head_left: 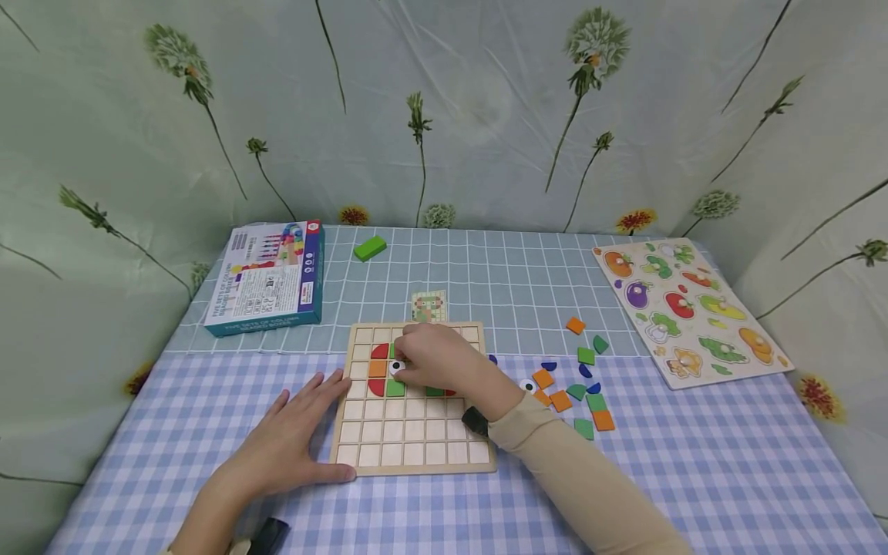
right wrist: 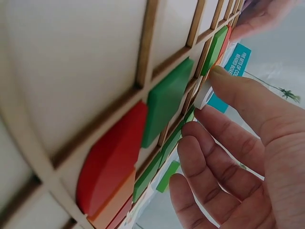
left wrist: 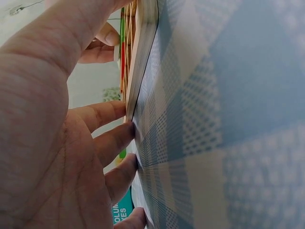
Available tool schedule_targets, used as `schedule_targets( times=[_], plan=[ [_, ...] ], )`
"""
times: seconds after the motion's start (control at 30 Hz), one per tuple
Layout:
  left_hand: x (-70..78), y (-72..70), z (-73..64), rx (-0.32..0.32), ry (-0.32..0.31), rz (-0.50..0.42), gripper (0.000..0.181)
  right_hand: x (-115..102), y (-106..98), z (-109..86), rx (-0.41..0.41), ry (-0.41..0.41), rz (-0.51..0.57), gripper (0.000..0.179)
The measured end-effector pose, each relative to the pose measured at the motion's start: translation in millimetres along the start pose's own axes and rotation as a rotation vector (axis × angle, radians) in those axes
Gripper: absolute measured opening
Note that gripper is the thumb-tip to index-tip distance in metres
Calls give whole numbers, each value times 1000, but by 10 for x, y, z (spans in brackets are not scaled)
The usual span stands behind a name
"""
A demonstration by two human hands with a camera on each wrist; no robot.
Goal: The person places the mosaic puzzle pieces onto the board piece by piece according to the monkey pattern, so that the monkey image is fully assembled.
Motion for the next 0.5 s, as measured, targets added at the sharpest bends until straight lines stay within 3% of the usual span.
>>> schedule_targets(
  times=[0.5],
  plan=[
    [-3,5,7,-7,-1,-14,125,3,6,19,-14,6,-8,20]
  ],
)
Point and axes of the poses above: each hand's wrist, its own z-axis towards the middle knuckle, its own y-axis out of the palm, x = y × z, the point moved 4 cm from there along z, towards the middle knuckle, and after that the axes turned 12 degrees about -x, right-handed, at the moved point
